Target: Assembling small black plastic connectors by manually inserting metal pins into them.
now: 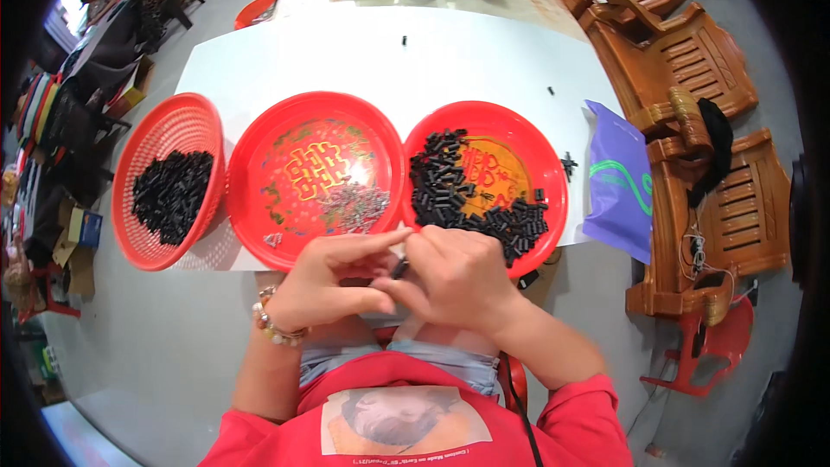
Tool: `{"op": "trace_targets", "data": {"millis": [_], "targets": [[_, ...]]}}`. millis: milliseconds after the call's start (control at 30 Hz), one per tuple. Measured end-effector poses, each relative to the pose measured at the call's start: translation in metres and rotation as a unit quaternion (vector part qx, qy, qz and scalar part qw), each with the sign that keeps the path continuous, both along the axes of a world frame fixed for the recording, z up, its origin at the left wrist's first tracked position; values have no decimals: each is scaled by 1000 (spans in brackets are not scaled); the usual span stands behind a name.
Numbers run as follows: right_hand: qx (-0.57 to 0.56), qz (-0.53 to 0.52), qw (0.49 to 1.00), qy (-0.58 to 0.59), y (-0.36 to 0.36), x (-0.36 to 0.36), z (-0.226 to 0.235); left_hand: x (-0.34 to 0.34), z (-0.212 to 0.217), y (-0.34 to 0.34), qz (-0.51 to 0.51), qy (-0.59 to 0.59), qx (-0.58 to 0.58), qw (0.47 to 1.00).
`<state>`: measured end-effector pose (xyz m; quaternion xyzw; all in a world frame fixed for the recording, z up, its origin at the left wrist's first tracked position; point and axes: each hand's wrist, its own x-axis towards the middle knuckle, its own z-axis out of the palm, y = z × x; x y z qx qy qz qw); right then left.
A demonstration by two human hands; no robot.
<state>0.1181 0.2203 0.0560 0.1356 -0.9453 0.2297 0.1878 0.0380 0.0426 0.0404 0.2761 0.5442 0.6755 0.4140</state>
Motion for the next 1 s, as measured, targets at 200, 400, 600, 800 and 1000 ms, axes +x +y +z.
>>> {"op": "trace_targets", "data": {"millis": [200, 400, 600, 800, 1000], "targets": [[-36, 5, 999, 8, -6, -5, -8, 1, 8, -1, 105, 31, -65, 992], [-4, -147, 989, -23, 52, -10, -31, -50, 7, -60, 428, 288, -117, 849], [-19, -234, 968, -91, 103, -9, -54, -92, -11, -129, 480, 397, -304, 721], [22, -234, 962, -137, 91, -19, -60, -72, -7, -93, 491, 405, -182, 750], [-14, -228, 967, -117, 90, -12, -58, -35, -8, -36, 427, 334, -104, 834]]}}
